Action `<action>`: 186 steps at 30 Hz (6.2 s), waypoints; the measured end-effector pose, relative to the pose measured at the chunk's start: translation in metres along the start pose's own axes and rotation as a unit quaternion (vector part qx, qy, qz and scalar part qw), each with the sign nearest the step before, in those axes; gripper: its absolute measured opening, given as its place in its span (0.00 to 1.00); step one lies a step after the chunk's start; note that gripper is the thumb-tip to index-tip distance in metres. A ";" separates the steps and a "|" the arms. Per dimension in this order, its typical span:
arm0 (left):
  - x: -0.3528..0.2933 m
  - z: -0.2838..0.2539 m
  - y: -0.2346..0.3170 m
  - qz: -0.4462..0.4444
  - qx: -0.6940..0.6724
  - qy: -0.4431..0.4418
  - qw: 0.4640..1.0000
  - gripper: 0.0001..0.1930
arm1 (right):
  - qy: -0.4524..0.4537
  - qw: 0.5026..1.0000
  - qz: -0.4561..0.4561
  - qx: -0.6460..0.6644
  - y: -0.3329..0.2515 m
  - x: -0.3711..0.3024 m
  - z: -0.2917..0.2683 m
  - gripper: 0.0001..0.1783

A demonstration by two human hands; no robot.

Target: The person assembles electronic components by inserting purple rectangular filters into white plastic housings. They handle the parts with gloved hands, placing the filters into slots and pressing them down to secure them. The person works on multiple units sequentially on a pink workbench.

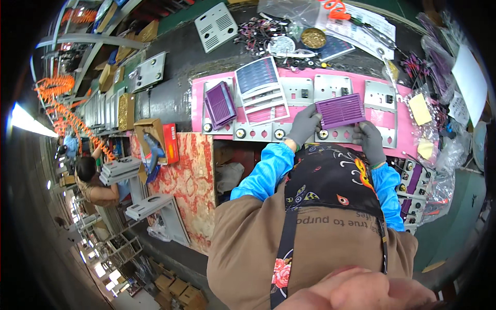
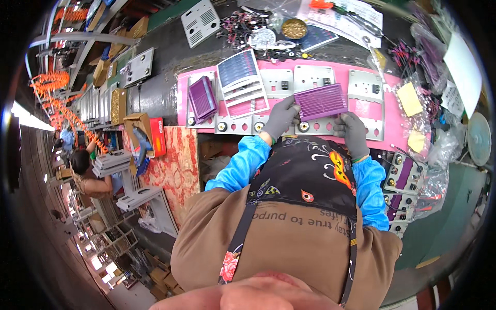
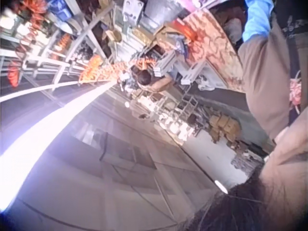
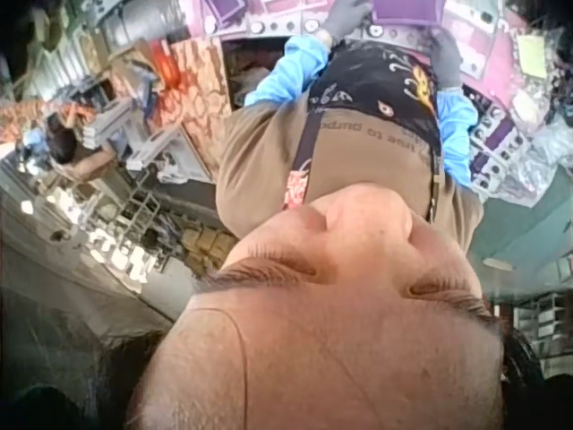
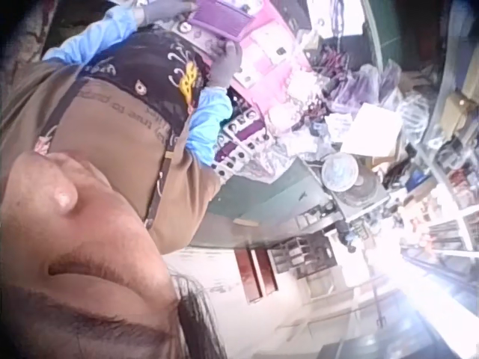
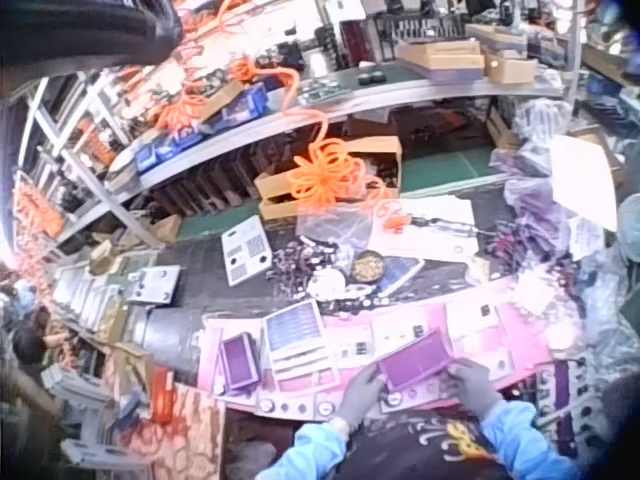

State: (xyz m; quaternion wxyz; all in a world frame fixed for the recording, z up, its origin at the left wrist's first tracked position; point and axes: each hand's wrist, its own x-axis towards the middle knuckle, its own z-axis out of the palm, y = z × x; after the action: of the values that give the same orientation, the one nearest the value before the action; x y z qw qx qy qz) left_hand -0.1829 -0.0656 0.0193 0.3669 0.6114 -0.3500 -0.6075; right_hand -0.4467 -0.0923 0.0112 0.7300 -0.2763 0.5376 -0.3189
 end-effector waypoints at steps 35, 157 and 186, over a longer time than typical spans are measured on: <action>0.029 -0.180 -0.027 -0.080 0.282 0.457 0.840 0.29 | 0.114 0.945 -0.074 -0.297 -0.020 0.007 0.010 0.20; -0.009 -0.116 0.045 0.122 0.007 0.222 0.967 0.11 | -0.280 0.856 -0.213 -0.380 -0.070 0.090 0.236 0.11; -0.012 -0.117 0.052 0.124 0.092 0.243 0.958 0.14 | -0.286 0.858 -0.198 -0.378 -0.073 0.089 0.235 0.11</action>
State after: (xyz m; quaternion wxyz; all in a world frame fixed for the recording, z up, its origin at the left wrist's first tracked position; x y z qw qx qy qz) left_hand -0.0657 -0.0776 0.0695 0.4555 0.7234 -0.3781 -0.3555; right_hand -0.2134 -0.1931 0.0750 0.6126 -0.7104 0.3186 -0.1363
